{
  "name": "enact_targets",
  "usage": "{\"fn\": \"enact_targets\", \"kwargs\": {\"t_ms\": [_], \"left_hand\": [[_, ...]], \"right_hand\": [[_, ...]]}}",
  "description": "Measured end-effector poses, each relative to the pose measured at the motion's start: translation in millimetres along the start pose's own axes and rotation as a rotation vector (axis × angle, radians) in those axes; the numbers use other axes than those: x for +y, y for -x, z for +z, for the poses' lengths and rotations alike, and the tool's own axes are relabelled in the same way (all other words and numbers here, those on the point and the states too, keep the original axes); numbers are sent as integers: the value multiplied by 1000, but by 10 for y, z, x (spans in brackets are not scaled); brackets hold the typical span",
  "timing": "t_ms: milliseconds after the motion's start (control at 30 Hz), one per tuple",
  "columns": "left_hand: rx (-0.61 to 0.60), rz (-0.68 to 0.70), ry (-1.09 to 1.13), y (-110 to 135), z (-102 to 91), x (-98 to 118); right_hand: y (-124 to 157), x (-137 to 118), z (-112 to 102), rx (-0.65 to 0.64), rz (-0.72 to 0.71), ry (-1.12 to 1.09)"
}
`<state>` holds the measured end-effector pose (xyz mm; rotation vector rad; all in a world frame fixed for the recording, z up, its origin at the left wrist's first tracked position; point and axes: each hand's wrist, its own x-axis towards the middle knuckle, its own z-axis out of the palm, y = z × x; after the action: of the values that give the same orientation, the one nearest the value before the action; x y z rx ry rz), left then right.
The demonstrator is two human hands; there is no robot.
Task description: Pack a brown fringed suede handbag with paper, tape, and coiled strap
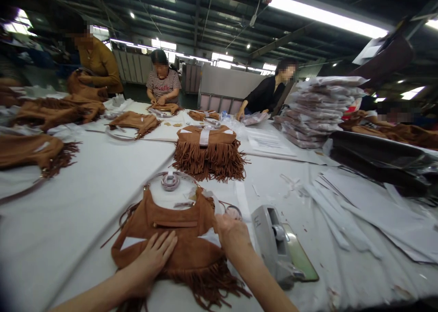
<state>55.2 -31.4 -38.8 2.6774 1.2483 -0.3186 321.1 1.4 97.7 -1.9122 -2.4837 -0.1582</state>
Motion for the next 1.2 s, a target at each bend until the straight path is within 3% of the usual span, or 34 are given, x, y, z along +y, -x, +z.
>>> {"fn": "enact_targets", "kwargs": {"t_ms": [100, 200, 300, 467, 667, 800, 900, 1000, 1100, 1200], "left_hand": [[16, 20, -20, 46, -46, -12], [27, 27, -49, 73, -93, -7], [79, 31, -74, 85, -132, 23], [249, -31, -178, 12, -52, 99], [380, -142, -246, -22, 70, 145], [419, -166, -238, -24, 99, 161], [420, -178, -206, -50, 105, 170], [393, -170, -185, -59, 116, 173], [374, -159, -171, -39, 139, 164], [352, -136, -132, -2, 117, 145]], "right_hand": [[406, -405, 310, -76, -141, 41], [692, -711, 716, -45, -275, -1], [808, -868, 939, 9, -359, -152], [675, -922, 812, -41, -141, -357], [257, -1059, 718, -94, 257, -187], [166, -1092, 816, -58, 385, -162], [205, -1051, 897, 34, 315, -234], [266, -1005, 946, 227, 189, -317], [325, -981, 883, 364, 98, -436], [400, -988, 692, 301, 12, -707]]}}
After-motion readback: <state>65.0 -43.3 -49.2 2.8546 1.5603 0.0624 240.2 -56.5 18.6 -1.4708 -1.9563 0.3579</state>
